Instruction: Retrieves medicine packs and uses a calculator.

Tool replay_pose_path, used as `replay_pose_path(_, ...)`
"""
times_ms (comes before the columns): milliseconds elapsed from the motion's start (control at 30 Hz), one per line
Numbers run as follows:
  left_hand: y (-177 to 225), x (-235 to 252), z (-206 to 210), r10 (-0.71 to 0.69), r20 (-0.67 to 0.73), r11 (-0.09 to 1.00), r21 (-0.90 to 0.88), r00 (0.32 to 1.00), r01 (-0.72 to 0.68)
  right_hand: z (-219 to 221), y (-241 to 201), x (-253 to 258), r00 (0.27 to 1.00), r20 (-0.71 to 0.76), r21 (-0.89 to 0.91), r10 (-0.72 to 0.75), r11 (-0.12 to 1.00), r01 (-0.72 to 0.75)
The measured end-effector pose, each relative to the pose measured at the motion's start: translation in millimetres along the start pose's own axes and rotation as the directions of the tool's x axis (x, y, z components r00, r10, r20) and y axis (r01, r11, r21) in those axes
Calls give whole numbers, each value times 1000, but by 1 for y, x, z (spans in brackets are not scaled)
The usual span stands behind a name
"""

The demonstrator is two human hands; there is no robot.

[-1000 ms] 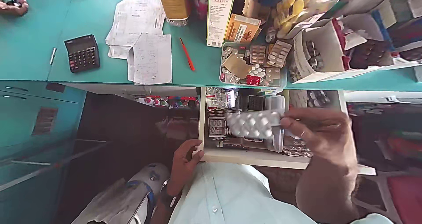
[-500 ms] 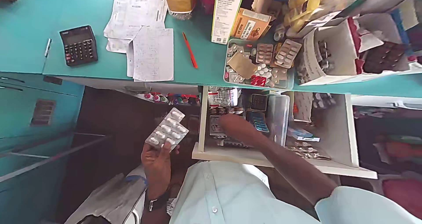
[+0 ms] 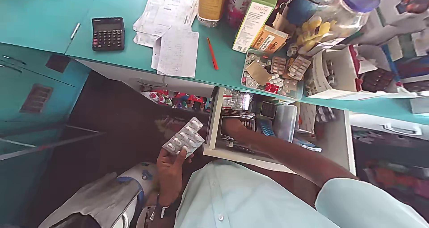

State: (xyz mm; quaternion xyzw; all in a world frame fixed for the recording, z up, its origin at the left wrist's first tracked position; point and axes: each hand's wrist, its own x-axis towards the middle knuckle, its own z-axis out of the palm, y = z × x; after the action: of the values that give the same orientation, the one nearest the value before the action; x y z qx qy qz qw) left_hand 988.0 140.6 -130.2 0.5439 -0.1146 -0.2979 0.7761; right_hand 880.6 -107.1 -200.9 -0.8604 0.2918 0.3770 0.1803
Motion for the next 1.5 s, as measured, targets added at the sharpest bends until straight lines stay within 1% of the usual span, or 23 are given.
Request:
replay_pose_path(167, -2, -6, -14, 7, 7, 1000, 6, 1000, -7, -1, -1, -2, 1000, -15, -26, 25, 999, -26)
replay_pose_path(300, -1, -8, -19, -4, 3, 1000, -9, 1000, 4, -24, -1, -14, 999, 35, -75, -14, 997, 17)
replay_pose_path(400, -1, -9, -22, -32, 0, 999, -3, 999, 32, -49, 2, -47, 996, -2, -58, -85, 995, 85)
replay_pose_path(433, -1, -9, -23, -37, -9, 999, -12, 999, 37, -60, 7, -60, 993, -43, -9, -108, 994, 107)
replay_pose_path(467, 0, -9, -24, -36, -22, 999, -11, 999, 36, -73, 15, -72, 985, -117, 65, -125, 989, 133)
replay_pose_path(500, 0, -9, -24, -34, -35, 999, -9, 999, 34, -87, 24, -82, 968, -221, 124, -120, 981, 150)
replay_pose_path(533, 0, -10, -26, -36, -46, 999, 0, 998, 36, -102, 31, -89, 936, -339, 151, -96, 976, 155)
replay_pose_path(567, 0, -10, -27, -43, -50, 999, 20, 998, 44, -117, 37, -89, 890, -451, 139, -63, 980, 140)
replay_pose_path(633, 1, -10, -27, -57, -55, 996, 72, 997, 61, -148, 47, -72, 781, -624, 92, 13, 994, 56)
replay_pose_path(700, 2, -10, -23, -55, -63, 990, 127, 996, 63, -167, 51, -49, 682, -730, 57, 54, 998, -18)
replay_pose_path(733, 3, -11, -22, -56, -69, 988, 142, 996, 65, -170, 51, -43, 658, -751, 44, 48, 999, -22)
replay_pose_path(767, 3, -12, -22, -61, -78, 985, 155, 995, 73, -168, 49, -42, 651, -758, 47, 30, 999, 8)
replay_pose_path(800, 4, -13, -21, -68, -96, 982, 168, 993, 83, -161, 46, -47, 655, -756, 56, -5, 996, 72)
replay_pose_path(833, 3, -14, -21, -78, -124, 977, 187, 989, 100, -148, 43, -54, 688, -724, 73, -48, 987, 146)
replay_pose_path(867, 1, -14, -22, -92, -148, 970, 209, 985, 122, -134, 40, -62, 751, -654, 106, -90, 972, 209)
replay_pose_path(933, -4, -14, -23, -114, -177, 966, 210, 978, 151, -100, 36, -66, 885, -425, 194, -187, 937, 291)
replay_pose_path(967, -6, -14, -25, -118, -177, 966, 207, 977, 154, -84, 33, -61, 932, -281, 228, -229, 928, 296)
replay_pose_path(1000, -8, -14, -25, -123, -168, 969, 194, 978, 156, -68, 30, -52, 953, -165, 231, -253, 930, 287)
replay_pose_path(1067, -9, -13, -22, -128, -157, 973, 169, 979, 154, -47, 19, -40, 966, -26, 175, -257, 950, 258)
replay_pose_path(1233, -1, -7, -15, -107, -133, 989, 93, 985, 119, -38, 3, -27, 980, 174, 32, -96, 995, 92)
replay_pose_path(1367, 0, -5, -21, -71, -120, 996, 44, 990, 77, -32, -12, -16, 970, 233, 13, 67, 997, -72)
replay_pose_path(1433, 0, -7, -26, -63, -117, 998, 19, 991, 66, -23, -23, -12, 963, 242, -11, 118, 993, -118)
replay_pose_path(1500, -2, -7, -30, -58, -121, 998, -2, 991, 58, -17, -28, -6, 959, 251, -32, 134, 991, -131)
